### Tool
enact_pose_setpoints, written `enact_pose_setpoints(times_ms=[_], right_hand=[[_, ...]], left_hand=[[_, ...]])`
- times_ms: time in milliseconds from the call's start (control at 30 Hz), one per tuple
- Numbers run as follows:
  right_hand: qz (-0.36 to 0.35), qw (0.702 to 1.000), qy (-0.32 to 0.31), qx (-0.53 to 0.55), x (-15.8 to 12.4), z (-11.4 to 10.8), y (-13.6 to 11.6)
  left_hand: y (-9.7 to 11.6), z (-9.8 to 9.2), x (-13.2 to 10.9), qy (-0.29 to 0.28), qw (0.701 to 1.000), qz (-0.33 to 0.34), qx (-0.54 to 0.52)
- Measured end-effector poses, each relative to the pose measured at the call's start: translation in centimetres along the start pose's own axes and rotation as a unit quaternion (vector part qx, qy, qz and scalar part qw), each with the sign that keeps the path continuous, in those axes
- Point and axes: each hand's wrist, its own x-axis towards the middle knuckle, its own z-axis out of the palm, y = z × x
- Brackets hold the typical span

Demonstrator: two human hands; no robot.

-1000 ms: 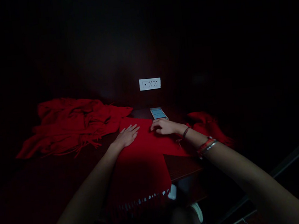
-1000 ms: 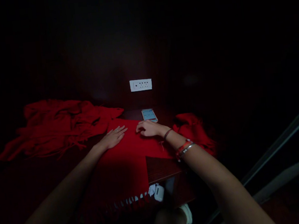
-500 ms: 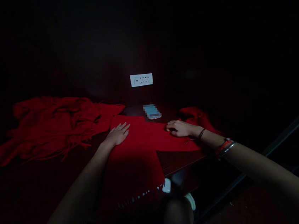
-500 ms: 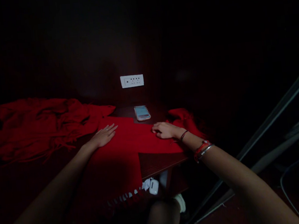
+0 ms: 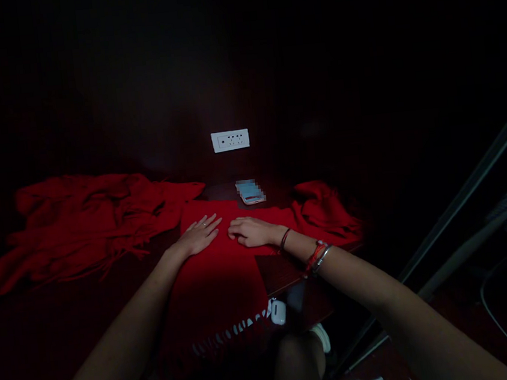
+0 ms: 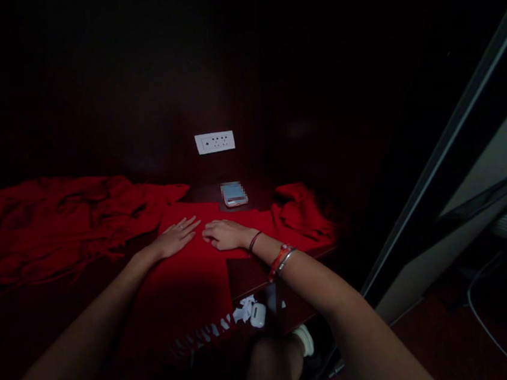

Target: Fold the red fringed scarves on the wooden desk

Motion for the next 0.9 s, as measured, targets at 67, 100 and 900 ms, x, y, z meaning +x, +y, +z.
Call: enact_pose_setpoints(times_ms=[67, 100, 900], right_hand=[[-0.008, 1.0, -0.012, -0.005, -1.2, 0.0, 0.1], [-0.009, 1.0, -0.018, -0.005, -2.3, -0.3, 0.3], [0.342, 0.927, -0.15, 0.046, -8.0, -0.6, -1.4]], left_hand=[[-0.1, 0.1, 0.1, 0.001, 1.0, -0.001, 0.0], [-0.2, 0.1, 0.2, 0.001, 1.0, -0.001, 0.0], [1.2, 0.2, -0.8, 0.037, 0.999, -0.028, -0.014]])
